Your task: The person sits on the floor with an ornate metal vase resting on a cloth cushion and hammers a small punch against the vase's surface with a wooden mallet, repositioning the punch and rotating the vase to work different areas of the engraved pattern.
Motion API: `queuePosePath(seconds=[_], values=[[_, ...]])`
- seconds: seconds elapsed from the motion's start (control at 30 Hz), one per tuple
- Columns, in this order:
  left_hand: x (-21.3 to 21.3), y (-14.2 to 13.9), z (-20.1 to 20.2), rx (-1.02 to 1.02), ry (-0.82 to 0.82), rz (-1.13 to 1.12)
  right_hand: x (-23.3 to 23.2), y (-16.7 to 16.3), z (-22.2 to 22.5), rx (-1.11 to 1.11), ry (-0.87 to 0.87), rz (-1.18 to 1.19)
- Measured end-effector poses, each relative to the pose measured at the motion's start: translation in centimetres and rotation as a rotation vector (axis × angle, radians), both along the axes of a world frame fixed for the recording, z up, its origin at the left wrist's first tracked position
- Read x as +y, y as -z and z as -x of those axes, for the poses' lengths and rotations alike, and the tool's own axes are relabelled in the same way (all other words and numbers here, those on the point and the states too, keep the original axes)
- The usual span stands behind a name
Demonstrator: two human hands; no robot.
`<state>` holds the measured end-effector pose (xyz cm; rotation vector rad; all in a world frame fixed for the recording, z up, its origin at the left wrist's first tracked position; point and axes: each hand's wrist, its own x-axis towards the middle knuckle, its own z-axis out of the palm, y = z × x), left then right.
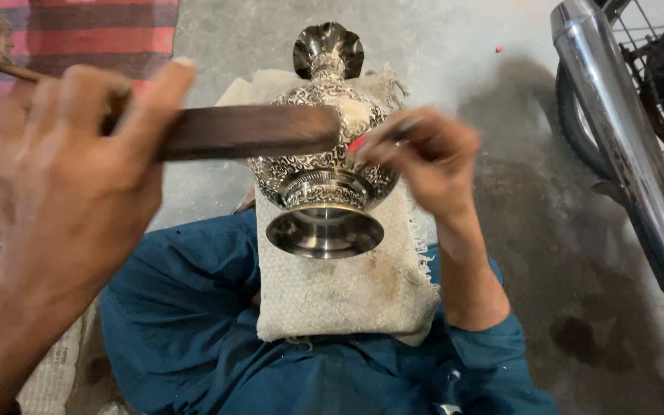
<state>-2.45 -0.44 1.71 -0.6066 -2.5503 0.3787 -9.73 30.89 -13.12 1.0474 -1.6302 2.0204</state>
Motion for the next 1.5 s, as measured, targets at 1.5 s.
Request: queuePosePath(seconds=[1.5], values=[[2.3,14.9,-3.7,-0.580,0.231,-1.253,0.2,2.3,-14.1,-0.717,0.354,-0.055]])
